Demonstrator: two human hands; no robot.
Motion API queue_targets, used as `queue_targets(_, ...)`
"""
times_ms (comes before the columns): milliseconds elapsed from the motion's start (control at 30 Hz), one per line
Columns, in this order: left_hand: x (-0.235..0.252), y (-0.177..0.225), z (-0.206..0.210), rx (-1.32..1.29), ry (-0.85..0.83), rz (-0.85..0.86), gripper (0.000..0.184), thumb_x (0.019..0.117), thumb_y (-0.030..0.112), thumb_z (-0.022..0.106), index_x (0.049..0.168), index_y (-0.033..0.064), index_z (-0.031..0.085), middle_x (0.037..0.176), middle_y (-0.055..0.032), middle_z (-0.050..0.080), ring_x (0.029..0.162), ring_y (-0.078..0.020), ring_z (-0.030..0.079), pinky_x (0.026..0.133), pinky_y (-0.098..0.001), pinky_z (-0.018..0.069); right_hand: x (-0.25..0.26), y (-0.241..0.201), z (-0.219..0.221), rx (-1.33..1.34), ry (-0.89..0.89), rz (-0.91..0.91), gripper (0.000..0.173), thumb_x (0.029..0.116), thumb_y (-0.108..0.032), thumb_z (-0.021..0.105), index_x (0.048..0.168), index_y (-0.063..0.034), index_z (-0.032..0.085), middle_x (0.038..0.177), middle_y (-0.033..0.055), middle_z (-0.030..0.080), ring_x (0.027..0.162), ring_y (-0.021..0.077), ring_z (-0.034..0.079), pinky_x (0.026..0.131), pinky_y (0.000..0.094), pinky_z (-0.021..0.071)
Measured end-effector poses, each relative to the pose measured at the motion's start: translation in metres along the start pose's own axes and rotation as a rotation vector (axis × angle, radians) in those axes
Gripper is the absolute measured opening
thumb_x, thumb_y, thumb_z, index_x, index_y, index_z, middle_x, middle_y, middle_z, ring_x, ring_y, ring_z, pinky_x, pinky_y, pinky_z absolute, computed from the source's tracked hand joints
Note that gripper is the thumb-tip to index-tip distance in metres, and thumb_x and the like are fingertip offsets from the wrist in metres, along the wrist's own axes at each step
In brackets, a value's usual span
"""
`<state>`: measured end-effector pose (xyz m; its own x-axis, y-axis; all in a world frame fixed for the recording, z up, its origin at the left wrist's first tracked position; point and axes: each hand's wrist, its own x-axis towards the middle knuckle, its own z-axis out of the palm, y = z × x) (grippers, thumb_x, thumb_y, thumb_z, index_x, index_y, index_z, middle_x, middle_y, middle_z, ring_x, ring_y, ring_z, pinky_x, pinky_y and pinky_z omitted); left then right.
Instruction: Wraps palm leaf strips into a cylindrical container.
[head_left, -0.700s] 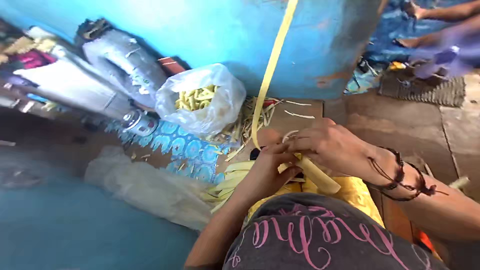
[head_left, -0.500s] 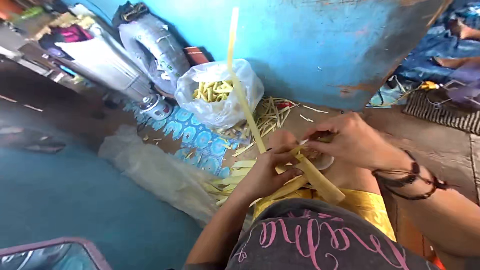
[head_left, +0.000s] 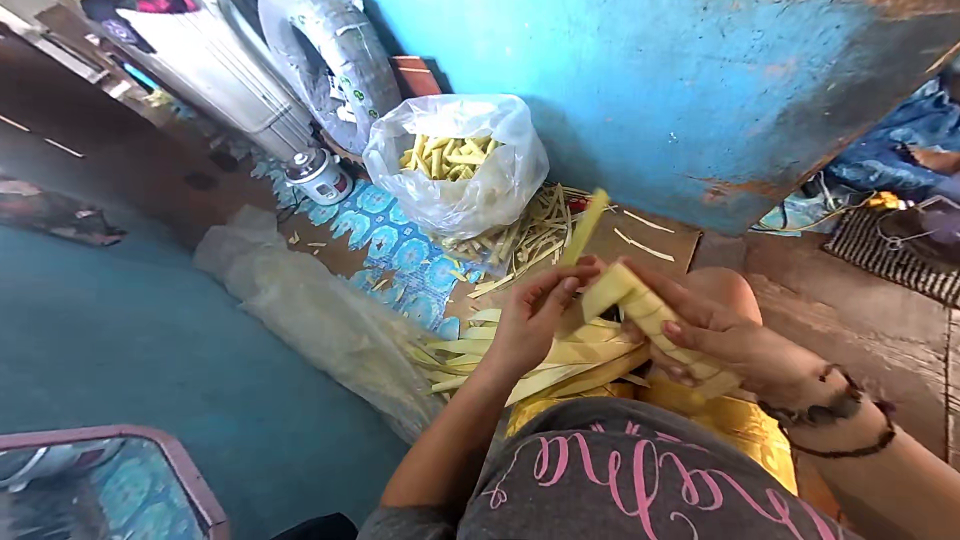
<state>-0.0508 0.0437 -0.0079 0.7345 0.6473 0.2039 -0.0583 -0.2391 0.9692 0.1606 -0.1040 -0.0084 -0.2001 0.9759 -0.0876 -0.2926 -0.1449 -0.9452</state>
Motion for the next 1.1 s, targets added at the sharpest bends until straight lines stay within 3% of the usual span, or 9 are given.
queue_targets(167, 0.0, 0.008, -0.011, -0.196, -0.017, -0.069, 0.062, 0.1012, -0.001, 0.053, 0.156, 0.0226, 0.036, 0.121, -0.0039, 0.073, 0.075, -0.0084, 0.07, 0.066, -0.0222, 0.0587, -0.013, -0.026, -0.017, -0.165, 0.172, -0.199, 0.062, 0.1051, -0.034, 0.051, 0.161, -0.042, 0.026, 0.105, -0.0006, 0.067, 0.064, 0.0047, 0.06, 0.055, 0.0178, 0.0529)
queue_targets(333, -0.003, 0.019, -0.01, -0.213, -0.153, -0.163, 0.087, 0.0957, -0.006, 0.06, 0.16, 0.0292, 0.013, 0.11, -0.0073, 0.074, 0.065, -0.0112, 0.069, 0.057, -0.0222, 0.058, 0.0, -0.029, -0.033, -0.353, 0.358, -0.183, 0.068, 0.1039, -0.025, 0.046, 0.163, -0.0391, 0.017, 0.105, 0.0007, 0.066, 0.061, 0.009, 0.06, 0.051, 0.0223, 0.0536)
queue_targets(467, -0.001, 0.022, -0.008, -0.211, -0.241, -0.2, 0.088, 0.0941, -0.007, 0.062, 0.159, 0.0286, 0.015, 0.111, -0.0094, 0.074, 0.064, -0.0124, 0.07, 0.057, -0.0222, 0.0589, 0.011, -0.013, -0.018, -1.147, 0.445, -0.336, 0.063, 0.1012, -0.015, 0.055, 0.161, -0.0215, 0.036, 0.134, 0.0133, 0.062, 0.109, 0.0222, 0.066, 0.091, 0.0423, 0.0575)
queue_targets(600, 0.0, 0.025, -0.007, -0.225, -0.273, -0.184, 0.088, 0.0915, -0.007, 0.065, 0.159, 0.0265, 0.019, 0.106, -0.0116, 0.074, 0.084, -0.0223, 0.076, 0.073, -0.0331, 0.0646, 0.014, -0.006, -0.009, -1.417, 0.495, -0.409, 0.058, 0.1017, -0.015, 0.052, 0.157, -0.0271, 0.044, 0.121, 0.0206, 0.06, 0.086, 0.0318, 0.067, 0.063, 0.0458, 0.0575)
queue_targets(767, 0.002, 0.021, -0.019, -0.403, -0.469, -0.163, 0.11, 0.0753, 0.052, 0.086, 0.161, 0.0203, 0.025, 0.131, -0.0126, 0.067, 0.113, -0.0269, 0.07, 0.093, -0.0396, 0.0601, 0.009, -0.007, -0.008, -1.491, 0.515, -0.394, 0.061, 0.099, -0.009, 0.052, 0.157, -0.0278, 0.045, 0.122, 0.0237, 0.058, 0.071, 0.034, 0.066, 0.054, 0.0484, 0.0546)
queue_targets(867, 0.004, 0.022, -0.02, -0.486, -0.518, -0.181, 0.125, 0.0713, 0.09, 0.058, 0.163, 0.0132, 0.021, 0.136, -0.0151, 0.064, 0.118, -0.0274, 0.067, 0.098, -0.0402, 0.0568, 0.007, -0.005, -0.009, -1.504, 0.521, -0.4, 0.064, 0.0967, -0.007, 0.053, 0.157, -0.0284, 0.044, 0.123, 0.024, 0.058, 0.074, 0.0349, 0.066, 0.055, 0.0483, 0.0549)
queue_targets(967, 0.006, 0.026, -0.015, -0.377, -0.433, -0.221, 0.08, 0.1002, 0.052, 0.056, 0.161, 0.0099, 0.026, 0.124, -0.0149, 0.07, 0.107, -0.0239, 0.072, 0.094, -0.0372, 0.0595, 0.006, -0.004, -0.008, -1.461, 0.518, -0.443, 0.063, 0.0961, -0.007, 0.052, 0.156, -0.0266, 0.047, 0.121, 0.0238, 0.058, 0.076, 0.0336, 0.067, 0.056, 0.0473, 0.0551)
queue_targets(1033, 0.007, 0.034, -0.003, -0.219, -0.314, -0.206, 0.061, 0.0999, 0.004, 0.058, 0.156, 0.0105, 0.035, 0.104, -0.0119, 0.075, 0.092, -0.0201, 0.076, 0.086, -0.0345, 0.0629, 0.002, -0.006, -0.005, -1.234, 0.432, -0.433, 0.058, 0.1006, -0.016, 0.052, 0.157, -0.0236, 0.044, 0.114, 0.0114, 0.062, 0.08, 0.0186, 0.064, 0.064, 0.0348, 0.0557)
queue_targets(1100, 0.006, 0.031, 0.002, -0.083, -0.252, -0.127, 0.055, 0.0977, -0.004, 0.06, 0.148, 0.013, 0.044, 0.096, -0.0082, 0.076, 0.083, -0.0169, 0.076, 0.079, -0.0316, 0.0639, -0.01, -0.012, -0.003, -0.658, 0.182, -0.256, 0.06, 0.1056, -0.026, 0.053, 0.162, -0.0324, 0.032, 0.108, -0.0021, 0.068, 0.071, 0.0015, 0.061, 0.061, 0.0164, 0.0535)
